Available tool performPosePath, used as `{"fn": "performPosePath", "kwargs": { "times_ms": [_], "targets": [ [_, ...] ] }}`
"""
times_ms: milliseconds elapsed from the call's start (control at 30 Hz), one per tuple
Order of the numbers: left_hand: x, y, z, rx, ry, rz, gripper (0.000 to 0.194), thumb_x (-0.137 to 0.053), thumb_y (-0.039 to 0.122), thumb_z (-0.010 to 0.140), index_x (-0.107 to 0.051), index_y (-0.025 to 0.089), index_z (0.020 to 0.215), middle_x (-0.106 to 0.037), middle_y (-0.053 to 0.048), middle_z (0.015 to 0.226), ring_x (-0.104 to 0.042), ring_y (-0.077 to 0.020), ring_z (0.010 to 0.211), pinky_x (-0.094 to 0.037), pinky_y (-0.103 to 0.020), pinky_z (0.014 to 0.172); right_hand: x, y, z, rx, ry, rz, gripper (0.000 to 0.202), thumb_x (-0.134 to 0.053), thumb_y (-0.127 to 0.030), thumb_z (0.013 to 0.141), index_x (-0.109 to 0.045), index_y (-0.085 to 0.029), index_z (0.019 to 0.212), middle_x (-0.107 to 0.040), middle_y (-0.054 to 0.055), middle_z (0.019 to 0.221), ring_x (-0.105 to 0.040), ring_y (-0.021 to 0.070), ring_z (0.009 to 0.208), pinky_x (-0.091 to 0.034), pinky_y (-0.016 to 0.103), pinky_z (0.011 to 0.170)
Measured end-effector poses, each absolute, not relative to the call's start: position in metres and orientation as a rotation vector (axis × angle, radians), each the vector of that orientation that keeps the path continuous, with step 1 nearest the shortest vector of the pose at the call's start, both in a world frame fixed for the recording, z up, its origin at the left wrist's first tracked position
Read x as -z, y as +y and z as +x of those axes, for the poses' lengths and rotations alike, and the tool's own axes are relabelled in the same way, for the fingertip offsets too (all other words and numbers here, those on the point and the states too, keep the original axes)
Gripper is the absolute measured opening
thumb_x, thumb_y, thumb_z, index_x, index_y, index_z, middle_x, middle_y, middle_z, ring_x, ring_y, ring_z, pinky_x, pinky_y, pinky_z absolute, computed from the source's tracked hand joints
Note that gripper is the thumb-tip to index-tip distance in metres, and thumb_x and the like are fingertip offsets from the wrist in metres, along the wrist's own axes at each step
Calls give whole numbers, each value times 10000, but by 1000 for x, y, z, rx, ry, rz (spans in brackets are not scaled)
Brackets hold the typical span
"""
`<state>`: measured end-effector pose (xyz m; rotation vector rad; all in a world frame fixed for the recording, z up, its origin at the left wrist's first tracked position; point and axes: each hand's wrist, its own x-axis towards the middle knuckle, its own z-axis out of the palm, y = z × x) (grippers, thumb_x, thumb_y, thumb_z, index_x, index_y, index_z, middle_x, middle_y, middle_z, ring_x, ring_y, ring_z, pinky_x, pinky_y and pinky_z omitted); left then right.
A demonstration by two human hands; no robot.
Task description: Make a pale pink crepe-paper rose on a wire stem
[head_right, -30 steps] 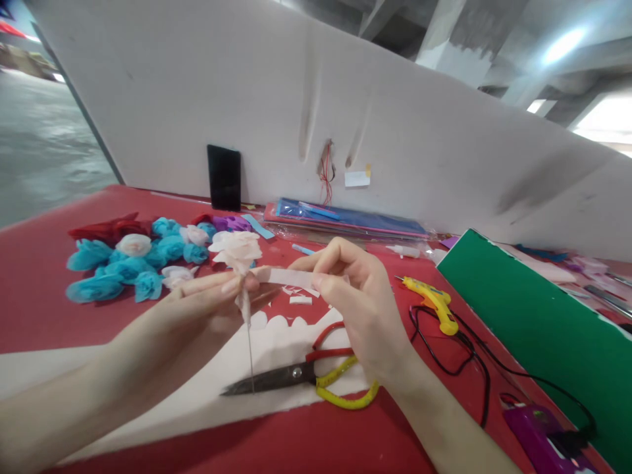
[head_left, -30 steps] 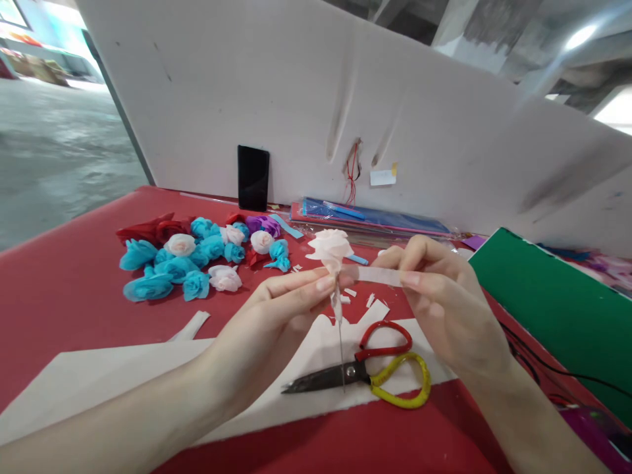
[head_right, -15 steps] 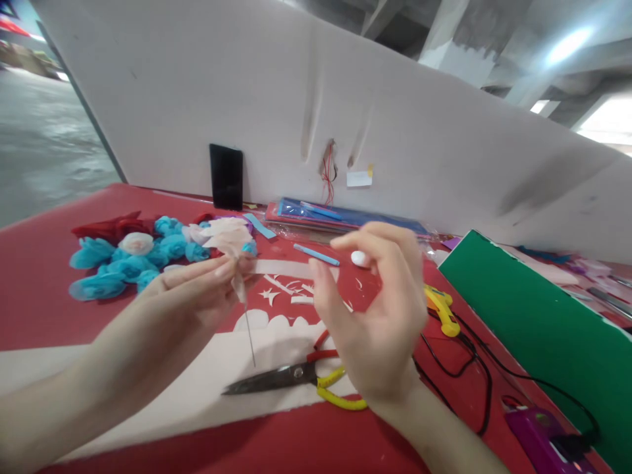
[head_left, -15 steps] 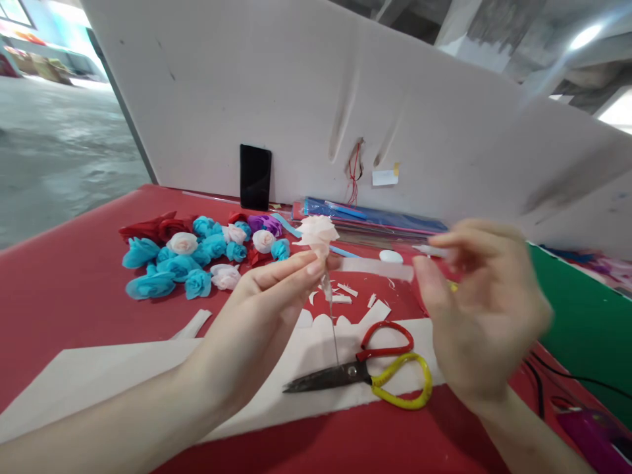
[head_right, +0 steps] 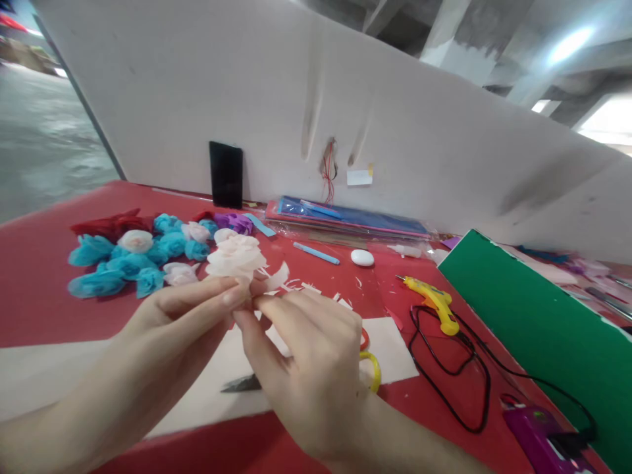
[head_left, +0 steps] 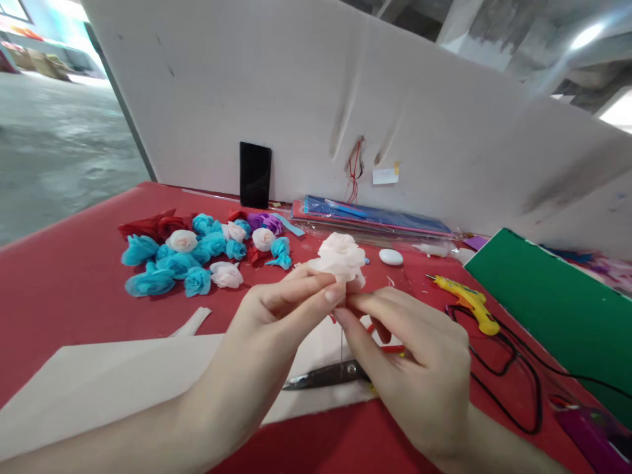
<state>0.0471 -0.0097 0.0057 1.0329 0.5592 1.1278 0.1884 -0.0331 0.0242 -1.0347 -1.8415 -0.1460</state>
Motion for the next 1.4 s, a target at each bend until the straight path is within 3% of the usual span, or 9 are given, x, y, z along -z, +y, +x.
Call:
{"fn": "performPosePath", "kwargs": {
  "times_ms": [133,267,400,533,867,1100,1267,1400],
  "targets": [
    [-5,-10,48,-1115,564,1024,137,-691,346,879,-798,281,823,-710,17,911,-584,-179,1027,-474,-240,941,-25,-35,187,-138,-1770,-1073,143,-646,-80,825,-743,-126,730,-702,12,625,-583,91,494,-427,193,447],
    [-4,-10,46,-1114,553,1078,204,-668,351,895,-765,255,744,-675,9,872,-546,-178,1063,-460,-218,923,-30,-35,186,-635,-1560,-1117,166,-670,-140,817,-787,-209,722,-663,-27,581,-565,89,505,-444,171,460],
    [-4,-9,45,-1119,512,1131,283,-637,336,921,-696,229,666,-606,19,793,-545,-141,920,-461,-189,792,-28,-35,188,-1076,-1321,-1028,189,-686,-184,837,-790,-253,695,-679,-49,614,-582,64,585,-488,128,573],
    [-6,-7,44,-1103,494,1190,353,-597,328,951,-636,225,616,-601,22,755,-555,-142,937,-449,-202,833,-24,-35,191,-1311,-1227,-933,218,-689,-250,884,-786,-241,689,-685,-47,640,-580,48,635,-475,113,628],
    [-5,-9,42,-1124,553,1289,333,-628,351,931,-686,245,621,-623,19,707,-556,-156,917,-454,-222,840,-25,-39,189,-1394,-1129,-891,182,-725,-294,875,-770,-235,708,-656,-54,600,-491,41,555,-407,144,547],
    [-15,-10,46,-1033,421,1042,377,-560,263,944,-660,197,586,-576,1,686,-529,-138,769,-464,-206,697,-21,-40,190,-1343,-1130,-926,259,-716,-331,889,-749,-218,658,-629,-39,615,-444,54,560,-347,181,510],
    [-15,-3,45,-1087,550,885,100,-677,242,858,-742,219,786,-611,15,662,-534,-137,706,-484,-214,680,-24,-37,190,-1328,-1129,-917,200,-700,-338,900,-787,-261,737,-660,-36,638,-475,59,584,-370,177,551],
    [-13,0,45,-1117,671,886,41,-770,250,792,-777,218,767,-680,24,678,-560,-101,669,-477,-170,636,-25,-35,192,-1331,-1108,-884,169,-712,-344,890,-797,-276,760,-657,-44,626,-421,42,535,-344,160,519]
  ]
}}
